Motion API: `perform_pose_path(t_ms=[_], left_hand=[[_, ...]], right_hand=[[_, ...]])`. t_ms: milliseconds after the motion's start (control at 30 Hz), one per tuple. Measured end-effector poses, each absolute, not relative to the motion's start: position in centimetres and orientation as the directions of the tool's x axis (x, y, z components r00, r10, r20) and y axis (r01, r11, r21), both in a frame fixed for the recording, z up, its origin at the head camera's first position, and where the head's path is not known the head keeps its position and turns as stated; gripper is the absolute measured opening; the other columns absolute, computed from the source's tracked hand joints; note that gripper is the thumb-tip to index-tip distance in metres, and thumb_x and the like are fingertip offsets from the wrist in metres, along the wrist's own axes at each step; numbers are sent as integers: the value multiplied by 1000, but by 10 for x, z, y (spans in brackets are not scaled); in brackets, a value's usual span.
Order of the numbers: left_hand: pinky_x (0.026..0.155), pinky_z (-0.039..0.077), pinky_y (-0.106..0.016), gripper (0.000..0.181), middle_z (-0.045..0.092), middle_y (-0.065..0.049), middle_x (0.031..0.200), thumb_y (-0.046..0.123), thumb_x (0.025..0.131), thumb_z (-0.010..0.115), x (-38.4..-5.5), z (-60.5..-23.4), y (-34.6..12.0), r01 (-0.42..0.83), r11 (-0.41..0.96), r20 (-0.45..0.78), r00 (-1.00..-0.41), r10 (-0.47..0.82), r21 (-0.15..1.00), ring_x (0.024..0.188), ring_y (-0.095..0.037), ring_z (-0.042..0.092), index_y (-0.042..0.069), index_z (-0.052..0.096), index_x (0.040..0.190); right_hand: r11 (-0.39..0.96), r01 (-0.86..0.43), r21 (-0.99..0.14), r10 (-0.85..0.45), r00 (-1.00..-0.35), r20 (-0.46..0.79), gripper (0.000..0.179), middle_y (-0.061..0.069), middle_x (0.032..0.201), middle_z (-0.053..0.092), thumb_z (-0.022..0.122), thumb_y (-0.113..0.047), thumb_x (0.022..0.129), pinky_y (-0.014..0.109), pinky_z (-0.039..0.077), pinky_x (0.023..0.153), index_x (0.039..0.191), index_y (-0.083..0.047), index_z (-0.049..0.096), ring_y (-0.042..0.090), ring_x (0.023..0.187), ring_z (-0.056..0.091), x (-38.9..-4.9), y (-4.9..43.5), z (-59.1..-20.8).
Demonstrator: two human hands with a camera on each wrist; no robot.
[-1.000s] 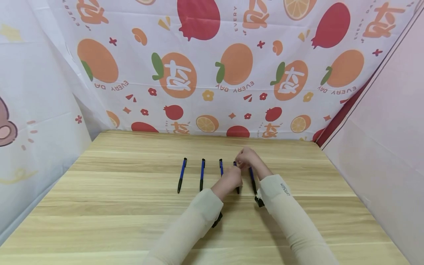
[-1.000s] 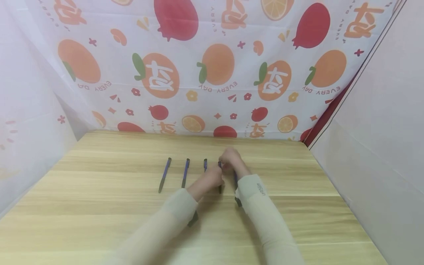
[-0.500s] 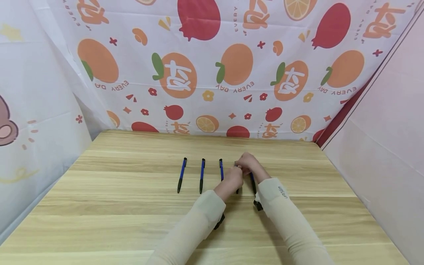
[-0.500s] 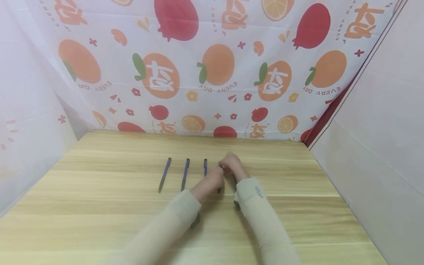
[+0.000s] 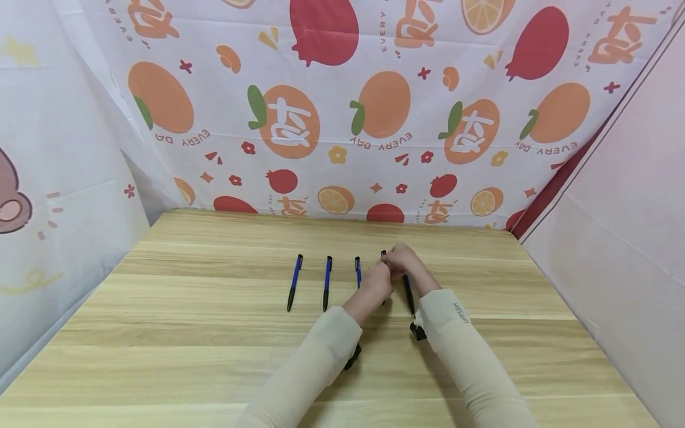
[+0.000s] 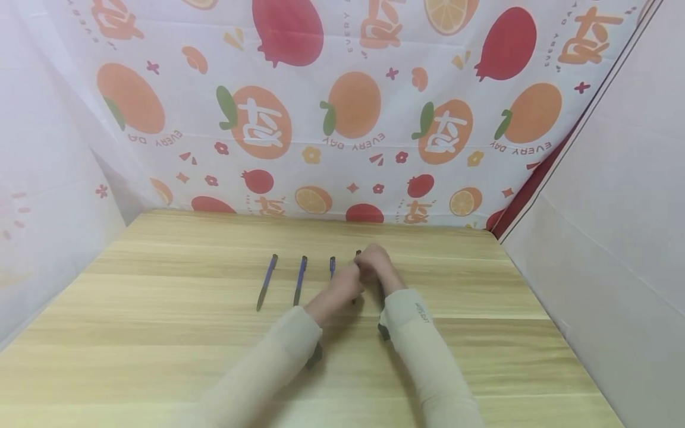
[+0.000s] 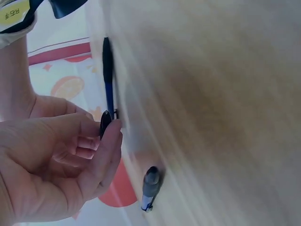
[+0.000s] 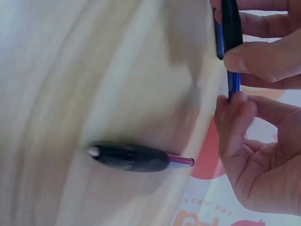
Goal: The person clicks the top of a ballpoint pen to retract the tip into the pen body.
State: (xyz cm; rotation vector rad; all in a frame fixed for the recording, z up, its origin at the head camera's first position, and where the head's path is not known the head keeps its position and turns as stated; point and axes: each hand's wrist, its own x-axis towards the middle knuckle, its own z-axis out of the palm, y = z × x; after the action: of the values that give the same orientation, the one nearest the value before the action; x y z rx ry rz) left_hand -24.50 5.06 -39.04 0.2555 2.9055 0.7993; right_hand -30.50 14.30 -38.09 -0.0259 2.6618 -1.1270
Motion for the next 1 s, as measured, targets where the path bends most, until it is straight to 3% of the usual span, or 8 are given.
perform_pose_path(t_ms=[100,200,300,400,533,733,1000], left_hand=[[64,51,-30,49,59,-17,109,8,78,72,-249,-389,45,136,811,-53,-978,201,569,76,-22,59,-9,51,119],[60,49,-30,32,60,-14,93,9,78,71,-251,-389,38,130,752,-35,-979,199,647,66,-20,55,-7,58,103],[58,52,-30,16,57,-9,75,5,80,67,-250,-390,32,53,601,-87,-975,202,797,61,-22,58,-3,56,89],[59,55,-32,15,55,-8,73,1,84,62,-248,-392,27,-84,368,-176,-958,224,926,62,-25,61,-5,55,95],[66,55,-38,29,58,-12,83,-2,86,58,-245,-396,21,-160,167,-201,-942,267,973,66,-23,60,-10,52,113],[70,54,-41,37,59,-17,92,-3,87,56,-241,-395,16,-176,87,-194,-932,306,981,71,-23,59,-11,46,122],[71,53,-43,41,57,-23,101,-2,89,55,-236,-396,15,-207,40,-209,-921,328,977,74,-27,59,-11,42,126]], right_hand=[[596,144,-790,-130,-954,-271,17,6,64,57,57,-7,87,29,53,56,84,6,65,12,51,56,-303,144,-373],[506,205,-838,-150,-936,-320,22,10,73,59,56,-8,90,25,51,54,103,9,61,9,50,54,-303,145,-367],[446,242,-862,-170,-923,-347,26,14,86,61,55,-8,91,24,51,58,112,8,55,9,52,55,-303,147,-362],[397,257,-881,-198,-913,-356,31,17,98,62,53,-9,93,29,52,69,118,9,50,9,57,57,-303,150,-361],[307,278,-910,-237,-904,-356,35,16,106,62,50,-9,95,33,51,78,125,10,46,11,66,61,-301,153,-361],[183,306,-934,-253,-904,-345,35,16,106,63,50,-7,95,24,53,67,125,10,46,14,70,64,-296,153,-363],[79,348,-934,-261,-897,-356,36,15,111,62,48,-8,96,26,53,71,128,8,45,13,70,65,-293,156,-369]])
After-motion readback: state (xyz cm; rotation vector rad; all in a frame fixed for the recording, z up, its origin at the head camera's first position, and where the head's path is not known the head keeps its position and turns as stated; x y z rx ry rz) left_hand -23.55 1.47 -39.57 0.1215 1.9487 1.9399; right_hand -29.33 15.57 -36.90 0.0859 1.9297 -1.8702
